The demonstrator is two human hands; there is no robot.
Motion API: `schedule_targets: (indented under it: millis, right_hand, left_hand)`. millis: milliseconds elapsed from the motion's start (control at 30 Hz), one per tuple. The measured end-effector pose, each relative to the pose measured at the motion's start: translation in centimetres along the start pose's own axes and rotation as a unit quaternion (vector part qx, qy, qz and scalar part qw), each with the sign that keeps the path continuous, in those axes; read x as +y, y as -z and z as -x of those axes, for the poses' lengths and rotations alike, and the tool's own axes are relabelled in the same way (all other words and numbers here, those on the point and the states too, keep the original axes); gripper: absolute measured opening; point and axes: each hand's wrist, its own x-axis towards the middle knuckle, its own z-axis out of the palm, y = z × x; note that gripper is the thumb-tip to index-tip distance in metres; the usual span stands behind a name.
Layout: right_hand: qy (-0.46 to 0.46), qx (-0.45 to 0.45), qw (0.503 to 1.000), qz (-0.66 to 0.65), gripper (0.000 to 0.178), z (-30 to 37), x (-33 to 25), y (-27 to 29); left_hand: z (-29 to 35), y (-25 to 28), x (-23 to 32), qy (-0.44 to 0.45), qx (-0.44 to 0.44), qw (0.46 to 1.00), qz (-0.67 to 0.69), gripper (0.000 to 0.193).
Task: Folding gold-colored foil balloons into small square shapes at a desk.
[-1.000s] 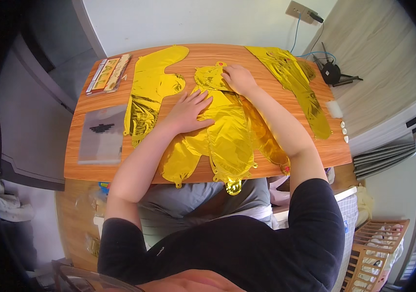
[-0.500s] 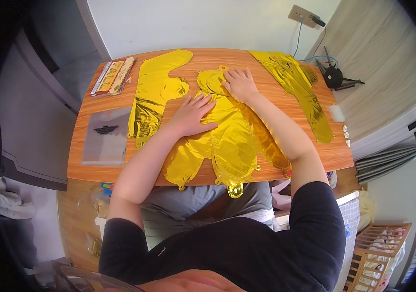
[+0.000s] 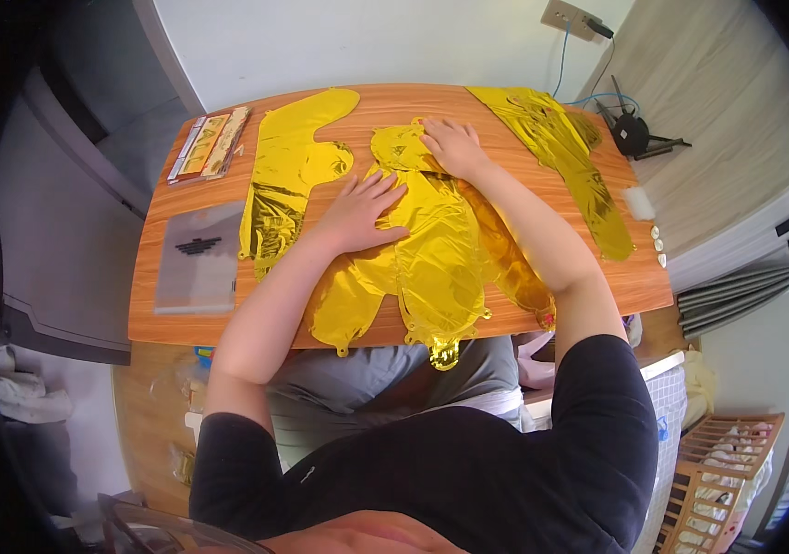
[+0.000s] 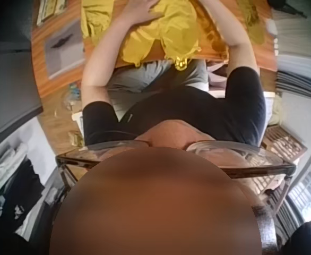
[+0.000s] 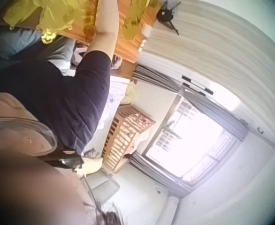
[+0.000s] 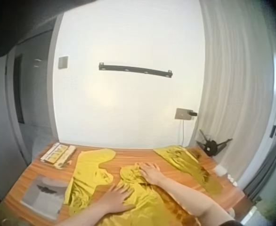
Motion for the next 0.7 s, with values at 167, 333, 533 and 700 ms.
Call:
schedule_targets:
  millis: [167,333,533,700]
  right_hand:
    - [-0.002,-0.018,1.0,0.015,0.062,-0.5,-0.8,-0.3]
    - [-0.01,-0.039,0.999,0.029,0.062,-0.5,-1.3,-0.1]
    - [0.007,-0.038,0.999,0.013,0.062,-0.3,-1.2,-0.1]
    - [0.02,-0.02,1.0,-0.002,0.058,-0.5,-0.9,-0.3]
  left_hand:
    - [0.4,0.2,-0.3,0.0,-0.005,1.0,-0.001,0.09]
    - [0.3,-0.1,-0.4,0.002,-0.005,1.0,-0.015,0.091]
    - [0.4,-0.1,-0.4,0.005,-0.009,1.0,-0.015,0.091]
    - [0.4,-0.2,-0.5,0.006,-0.007,1.0,-0.015,0.09]
